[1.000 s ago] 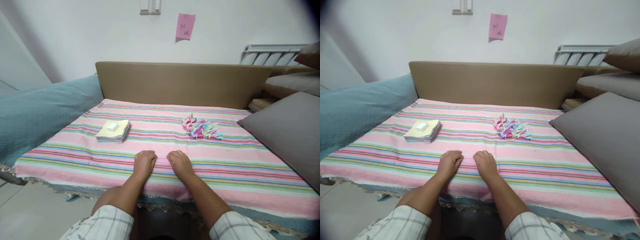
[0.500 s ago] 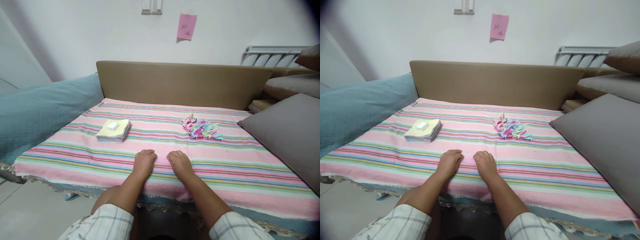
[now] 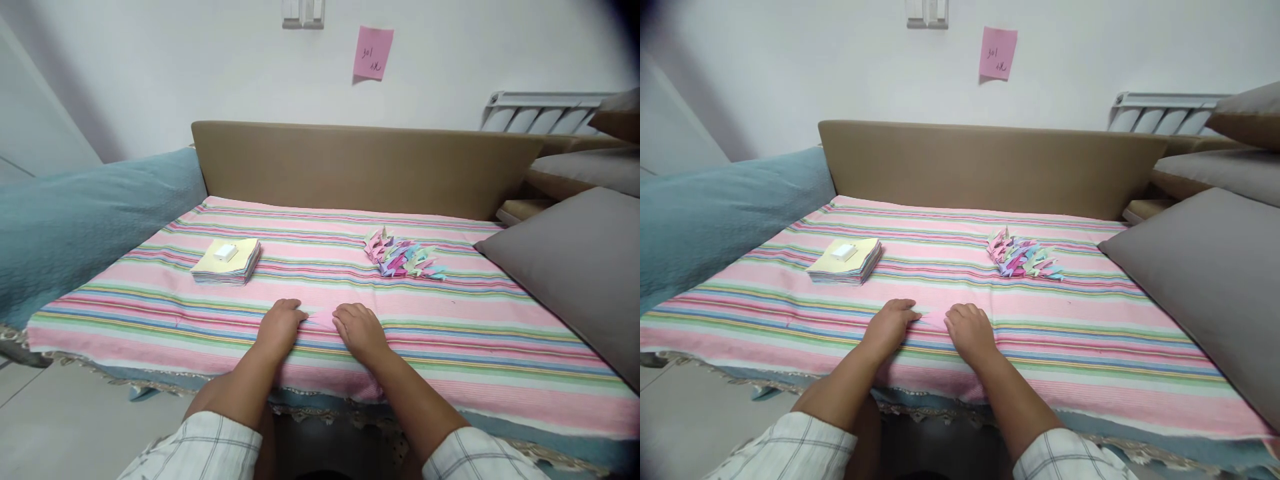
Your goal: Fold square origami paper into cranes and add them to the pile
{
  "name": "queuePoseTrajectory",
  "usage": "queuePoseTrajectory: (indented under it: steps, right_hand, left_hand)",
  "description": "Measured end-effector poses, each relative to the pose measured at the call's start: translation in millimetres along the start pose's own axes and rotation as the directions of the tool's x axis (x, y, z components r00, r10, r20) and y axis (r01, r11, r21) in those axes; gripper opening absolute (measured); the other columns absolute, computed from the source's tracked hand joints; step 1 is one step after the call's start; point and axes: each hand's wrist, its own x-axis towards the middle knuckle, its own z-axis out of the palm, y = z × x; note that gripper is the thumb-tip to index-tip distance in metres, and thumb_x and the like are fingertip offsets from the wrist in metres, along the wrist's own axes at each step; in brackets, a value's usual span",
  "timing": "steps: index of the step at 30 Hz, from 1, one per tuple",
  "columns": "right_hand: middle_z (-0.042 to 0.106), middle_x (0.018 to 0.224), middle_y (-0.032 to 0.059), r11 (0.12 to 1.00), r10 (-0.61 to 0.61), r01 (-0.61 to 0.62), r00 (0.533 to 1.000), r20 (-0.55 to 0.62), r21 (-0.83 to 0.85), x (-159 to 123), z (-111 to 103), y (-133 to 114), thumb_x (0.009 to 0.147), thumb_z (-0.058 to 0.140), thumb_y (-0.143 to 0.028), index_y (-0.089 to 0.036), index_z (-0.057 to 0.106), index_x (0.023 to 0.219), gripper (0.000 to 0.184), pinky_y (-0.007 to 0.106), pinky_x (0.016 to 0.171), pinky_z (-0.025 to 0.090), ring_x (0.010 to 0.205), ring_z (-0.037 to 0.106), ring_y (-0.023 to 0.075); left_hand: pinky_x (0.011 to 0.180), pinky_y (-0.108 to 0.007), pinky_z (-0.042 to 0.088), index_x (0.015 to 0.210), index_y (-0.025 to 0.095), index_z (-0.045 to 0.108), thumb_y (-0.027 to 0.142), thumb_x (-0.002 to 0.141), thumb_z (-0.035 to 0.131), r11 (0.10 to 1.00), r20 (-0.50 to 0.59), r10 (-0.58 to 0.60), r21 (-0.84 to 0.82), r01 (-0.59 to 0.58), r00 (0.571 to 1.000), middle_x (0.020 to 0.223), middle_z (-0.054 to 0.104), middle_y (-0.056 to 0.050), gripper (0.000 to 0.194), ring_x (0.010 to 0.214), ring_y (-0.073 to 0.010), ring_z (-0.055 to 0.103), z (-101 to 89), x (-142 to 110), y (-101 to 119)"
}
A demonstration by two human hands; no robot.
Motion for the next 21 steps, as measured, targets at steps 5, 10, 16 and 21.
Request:
queuePoseTrajectory:
  steps: [5, 10, 16, 21]
  right_hand:
    - [0.065, 0.102, 0.0037, 1.0, -0.012, 0.012, 1.0, -0.019, 0.014, 0, 2, 1, 0.091, 0.045, -0.03, -0.023, 0.064, 0.098, 0.022, 0.031, 0.078, 0.036, 0.091, 0.053, 0.0194]
    - [0.065, 0.099, 0.0044, 1.0, -0.018, 0.018, 0.999, -0.039, 0.011, 0, 2, 0, 0.091, 0.045, -0.028, -0.021, 0.064, 0.095, 0.02, 0.031, 0.077, 0.036, 0.09, 0.053, 0.0195]
    - [0.065, 0.095, 0.004, 1.0, -0.011, 0.01, 0.999, -0.033, -0.015, 0, 0, -2, 0.09, 0.047, -0.027, -0.02, 0.063, 0.092, 0.017, 0.03, 0.075, 0.035, 0.088, 0.052, 0.0189]
    - [0.065, 0.097, 0.0043, 1.0, -0.009, 0.008, 0.999, -0.045, -0.023, 0, 2, -2, 0.09, 0.046, -0.026, -0.021, 0.064, 0.091, 0.019, 0.03, 0.075, 0.035, 0.089, 0.052, 0.0186]
  left_hand:
    - [0.091, -0.039, 0.045, 0.097, 0.02, 0.068, 0.009, 0.078, 0.045, 0.998, -0.181, -0.063, -0.027, 0.059, 0.982, 0.113, 0.064, -0.007, 0.032, 0.103, -0.0237, 0.056, -2.2, 0, 5]
    - [0.107, -0.055, 0.021, 0.119, 0.02, 0.054, 0.008, 0.077, 0.045, 0.976, -0.245, 0.185, -0.065, -0.206, 0.952, 0.116, 0.063, -0.007, 0.045, 0.118, -0.0247, 0.046, 9.0, -4, 35]
    - [0.106, -0.065, 0.009, 0.127, 0.019, 0.045, 0.012, 0.08, 0.042, 0.963, -0.173, 0.245, -0.07, -0.26, 0.954, 0.118, 0.062, -0.01, 0.047, 0.128, -0.0279, 0.037, 25.5, -5, 49]
    - [0.105, -0.067, 0.006, 0.12, 0.021, 0.046, 0.016, 0.08, 0.045, 0.979, -0.126, 0.148, -0.119, -0.163, 0.981, 0.116, 0.062, -0.009, 0.04, 0.126, -0.0271, 0.04, 19.5, -5, 45]
